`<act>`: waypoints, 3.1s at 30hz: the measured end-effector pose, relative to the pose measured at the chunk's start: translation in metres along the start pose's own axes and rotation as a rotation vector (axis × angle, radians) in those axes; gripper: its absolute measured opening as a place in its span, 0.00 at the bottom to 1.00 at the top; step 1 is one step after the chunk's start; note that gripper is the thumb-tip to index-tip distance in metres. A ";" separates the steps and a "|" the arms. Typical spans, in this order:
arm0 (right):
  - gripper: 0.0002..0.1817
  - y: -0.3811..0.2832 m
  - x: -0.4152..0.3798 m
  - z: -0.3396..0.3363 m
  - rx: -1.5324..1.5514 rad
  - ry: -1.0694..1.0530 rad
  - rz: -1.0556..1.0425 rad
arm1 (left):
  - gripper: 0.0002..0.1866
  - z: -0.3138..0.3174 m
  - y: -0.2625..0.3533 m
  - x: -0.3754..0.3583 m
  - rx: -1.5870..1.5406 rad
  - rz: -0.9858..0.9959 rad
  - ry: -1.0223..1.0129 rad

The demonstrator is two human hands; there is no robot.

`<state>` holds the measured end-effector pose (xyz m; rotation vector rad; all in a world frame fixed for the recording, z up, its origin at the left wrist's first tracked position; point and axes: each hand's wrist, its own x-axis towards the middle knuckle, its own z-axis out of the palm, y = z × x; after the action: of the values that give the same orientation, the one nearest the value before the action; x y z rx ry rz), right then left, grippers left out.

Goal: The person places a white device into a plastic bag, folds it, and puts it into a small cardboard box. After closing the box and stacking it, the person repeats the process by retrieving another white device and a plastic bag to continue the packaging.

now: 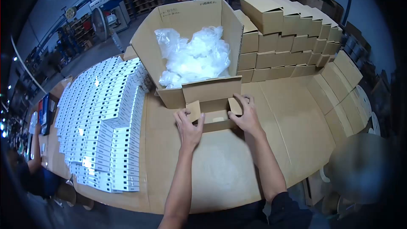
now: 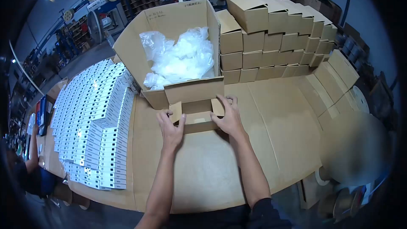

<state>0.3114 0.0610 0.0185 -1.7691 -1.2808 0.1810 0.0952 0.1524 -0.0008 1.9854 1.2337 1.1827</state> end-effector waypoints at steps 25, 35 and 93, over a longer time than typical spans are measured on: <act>0.27 0.010 0.005 -0.030 0.595 0.194 0.503 | 0.18 0.002 -0.023 0.010 -0.193 0.055 0.084; 0.31 -0.145 -0.024 0.031 0.397 -0.079 -0.382 | 0.20 -0.209 0.002 -0.027 0.384 0.184 0.169; 0.11 -0.131 0.219 0.005 0.289 -0.030 -0.272 | 0.08 -0.038 0.050 0.300 0.235 0.313 0.188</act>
<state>0.3183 0.2471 0.1925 -1.3396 -1.4246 0.2261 0.1459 0.3960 0.1776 2.3509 1.2305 1.4604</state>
